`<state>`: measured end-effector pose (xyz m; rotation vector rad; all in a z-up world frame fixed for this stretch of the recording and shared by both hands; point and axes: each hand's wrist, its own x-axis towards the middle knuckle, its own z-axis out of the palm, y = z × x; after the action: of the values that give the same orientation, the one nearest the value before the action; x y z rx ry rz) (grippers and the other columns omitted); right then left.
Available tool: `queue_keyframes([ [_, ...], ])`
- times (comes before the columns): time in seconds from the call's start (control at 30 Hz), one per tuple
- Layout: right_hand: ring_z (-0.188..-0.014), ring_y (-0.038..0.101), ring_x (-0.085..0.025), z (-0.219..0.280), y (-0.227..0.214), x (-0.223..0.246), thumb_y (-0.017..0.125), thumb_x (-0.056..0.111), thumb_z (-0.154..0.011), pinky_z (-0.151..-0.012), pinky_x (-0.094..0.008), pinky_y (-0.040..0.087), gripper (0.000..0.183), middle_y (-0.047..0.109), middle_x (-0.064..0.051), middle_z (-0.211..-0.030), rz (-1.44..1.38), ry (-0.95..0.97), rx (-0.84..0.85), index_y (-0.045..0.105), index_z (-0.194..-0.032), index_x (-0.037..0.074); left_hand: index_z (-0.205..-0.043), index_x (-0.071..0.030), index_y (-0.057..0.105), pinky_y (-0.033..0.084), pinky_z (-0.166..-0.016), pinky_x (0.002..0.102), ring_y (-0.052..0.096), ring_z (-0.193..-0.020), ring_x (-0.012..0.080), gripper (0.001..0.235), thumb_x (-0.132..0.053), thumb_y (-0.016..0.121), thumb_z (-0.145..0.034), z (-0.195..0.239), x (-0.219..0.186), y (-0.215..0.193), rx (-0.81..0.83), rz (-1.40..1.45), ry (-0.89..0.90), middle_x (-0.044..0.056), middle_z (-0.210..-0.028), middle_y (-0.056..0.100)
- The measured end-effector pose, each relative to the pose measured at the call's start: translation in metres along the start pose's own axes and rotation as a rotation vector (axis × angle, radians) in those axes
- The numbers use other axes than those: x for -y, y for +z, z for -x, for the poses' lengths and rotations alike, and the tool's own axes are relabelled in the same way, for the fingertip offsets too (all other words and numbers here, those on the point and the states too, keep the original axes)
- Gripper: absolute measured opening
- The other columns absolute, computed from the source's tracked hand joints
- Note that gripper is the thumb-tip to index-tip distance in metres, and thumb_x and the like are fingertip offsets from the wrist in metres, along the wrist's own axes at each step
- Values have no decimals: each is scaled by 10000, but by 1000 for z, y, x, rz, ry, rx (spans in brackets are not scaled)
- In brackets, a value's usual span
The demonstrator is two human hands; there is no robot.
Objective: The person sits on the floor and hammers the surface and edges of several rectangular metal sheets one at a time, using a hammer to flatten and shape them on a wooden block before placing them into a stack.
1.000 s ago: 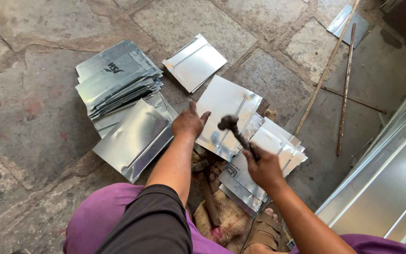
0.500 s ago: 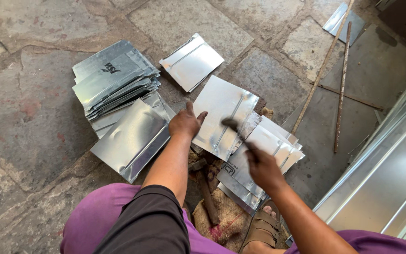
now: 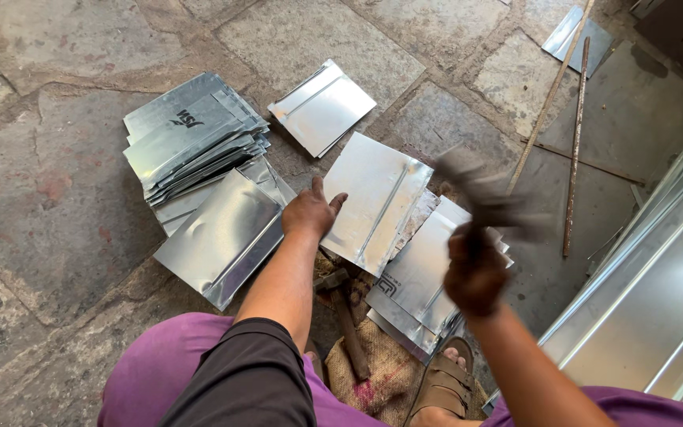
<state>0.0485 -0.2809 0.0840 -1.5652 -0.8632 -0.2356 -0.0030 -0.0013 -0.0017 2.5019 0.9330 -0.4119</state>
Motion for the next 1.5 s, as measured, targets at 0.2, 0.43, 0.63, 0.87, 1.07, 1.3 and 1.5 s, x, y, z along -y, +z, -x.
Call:
queue_keyframes([
  [0.2,-506,583,-199,10,18,0,644,255,-1012,-513,-379,461,343,709,-163,-668,606,742,497,681,-1327,126,-1601,-147,189,568,-462,340,745,-801,245,869,-747,283,-980,6,-3,-5,-28,-35,0,195,-1160,664],
  [0.43,-699,599,-106,-34,-8,45,647,143,-1053,-638,-267,499,361,651,-73,-823,228,-47,-55,609,-1392,23,-1540,-109,282,551,-478,343,726,-817,266,841,-740,317,-986,11,-2,-4,-50,7,28,188,-1102,706],
  [0.63,-895,706,-218,10,6,-10,618,167,-1108,-771,-347,574,202,737,-191,-1012,487,-172,105,654,-1261,39,-1587,-118,208,564,-516,352,768,-761,239,865,-729,294,-982,10,3,-1,15,15,19,195,-1124,693],
  [0.87,-620,640,-210,1,12,13,711,226,-1005,-592,-343,519,285,700,-161,-725,522,460,327,710,-1247,76,-1525,-113,319,566,-547,365,731,-841,262,831,-742,333,-981,11,7,6,-39,10,35,157,-1083,723],
  [1.07,-765,612,-126,-25,-16,36,634,144,-1111,-696,-278,525,390,684,-137,-976,113,-79,-68,574,-1469,1,-1573,-114,277,579,-560,365,742,-889,265,853,-732,331,-988,13,7,-1,-34,3,43,161,-1115,709],
  [1.3,-712,685,-225,19,14,-26,679,204,-1005,-669,-357,538,364,738,-204,-853,518,375,331,658,-1313,12,-1600,-125,209,610,-585,360,741,-966,279,874,-735,314,-984,10,7,3,-18,-11,31,192,-1253,655],
  [1.5,-546,580,-170,-22,8,29,725,180,-1012,-504,-344,453,238,704,-107,-688,464,290,229,752,-1209,50,-1498,-142,406,528,-704,398,720,-1003,301,782,-745,386,-1000,16,13,5,-95,-15,70,149,-1178,734],
])
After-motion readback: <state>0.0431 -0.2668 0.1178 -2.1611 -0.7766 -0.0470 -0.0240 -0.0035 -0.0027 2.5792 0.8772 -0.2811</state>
